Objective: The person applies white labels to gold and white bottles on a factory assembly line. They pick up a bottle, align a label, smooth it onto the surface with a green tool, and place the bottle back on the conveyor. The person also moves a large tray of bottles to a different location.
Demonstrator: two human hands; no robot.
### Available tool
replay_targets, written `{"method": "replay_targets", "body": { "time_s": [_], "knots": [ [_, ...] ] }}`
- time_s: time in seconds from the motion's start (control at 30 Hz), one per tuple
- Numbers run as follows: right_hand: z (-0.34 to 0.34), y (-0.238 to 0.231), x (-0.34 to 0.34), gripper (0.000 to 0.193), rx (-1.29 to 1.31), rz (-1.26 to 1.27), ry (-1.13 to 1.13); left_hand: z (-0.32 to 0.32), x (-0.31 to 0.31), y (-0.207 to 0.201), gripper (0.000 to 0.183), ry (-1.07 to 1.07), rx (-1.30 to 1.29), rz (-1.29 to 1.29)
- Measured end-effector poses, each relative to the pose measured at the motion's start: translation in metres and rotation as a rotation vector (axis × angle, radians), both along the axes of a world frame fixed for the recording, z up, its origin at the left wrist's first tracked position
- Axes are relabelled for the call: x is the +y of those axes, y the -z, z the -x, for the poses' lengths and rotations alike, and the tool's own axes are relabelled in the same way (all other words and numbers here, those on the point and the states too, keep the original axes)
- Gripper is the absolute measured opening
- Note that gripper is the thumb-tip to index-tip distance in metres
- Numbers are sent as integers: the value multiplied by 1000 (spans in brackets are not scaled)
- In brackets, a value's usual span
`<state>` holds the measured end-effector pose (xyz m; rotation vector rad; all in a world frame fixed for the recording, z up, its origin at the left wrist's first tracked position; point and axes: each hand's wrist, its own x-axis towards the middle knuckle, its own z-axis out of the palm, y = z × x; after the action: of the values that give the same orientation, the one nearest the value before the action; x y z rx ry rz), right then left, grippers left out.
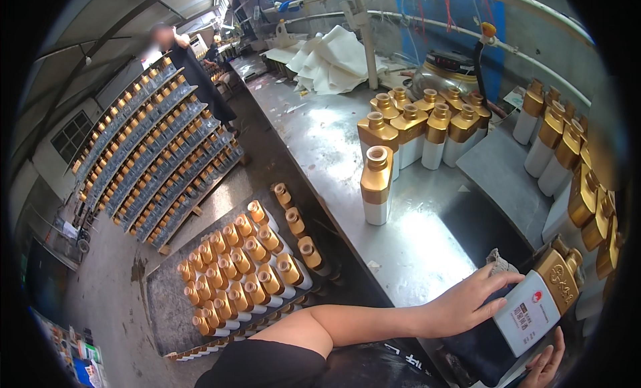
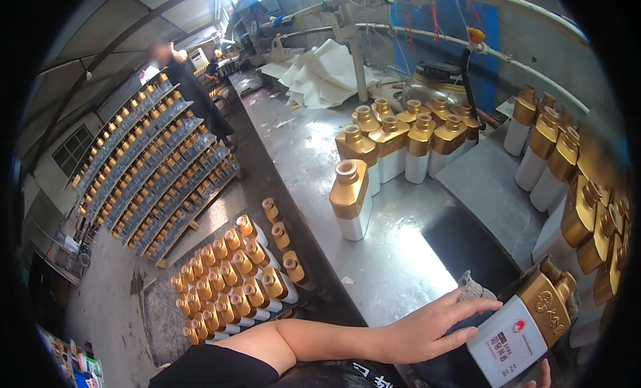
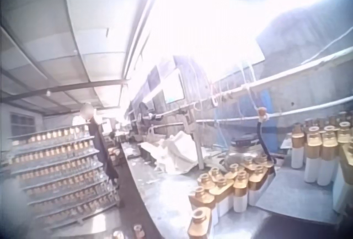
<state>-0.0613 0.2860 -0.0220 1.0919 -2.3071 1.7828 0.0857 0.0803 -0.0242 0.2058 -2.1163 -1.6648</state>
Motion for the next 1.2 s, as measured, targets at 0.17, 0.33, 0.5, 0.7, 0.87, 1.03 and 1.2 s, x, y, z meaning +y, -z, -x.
{"method": "replay_targets", "body": {
  "time_s": [0.17, 0.33, 0.5, 0.7, 0.87, 1.03, 1.2],
  "knots": [
    [-14, -21, -12, 29, 33, -21, 93, -4, -4, -2, 44, -70, 36, 51],
    [30, 2, 12, 38, -98, -26, 48, 10, -15, -6, 43, -67, 24, 43],
    [32, 11, -14, 53, -520, 36, -82, 27, -37, 16, 53, -27, -32, 171],
    [24, -10, -17, 80, -274, -255, 1, 65, -7, 18, 84, 133, 54, -214],
    [12, -8, -28, 87, -223, -326, 45, 67, 0, 25, 91, 55, 25, -106],
    [17, -9, -25, 85, -276, -355, -27, 65, 3, 21, 91, 74, 63, -248],
    [24, -7, -24, 80, -363, -275, -62, 69, -2, 27, 85, 60, 97, -205]
  ]
}}
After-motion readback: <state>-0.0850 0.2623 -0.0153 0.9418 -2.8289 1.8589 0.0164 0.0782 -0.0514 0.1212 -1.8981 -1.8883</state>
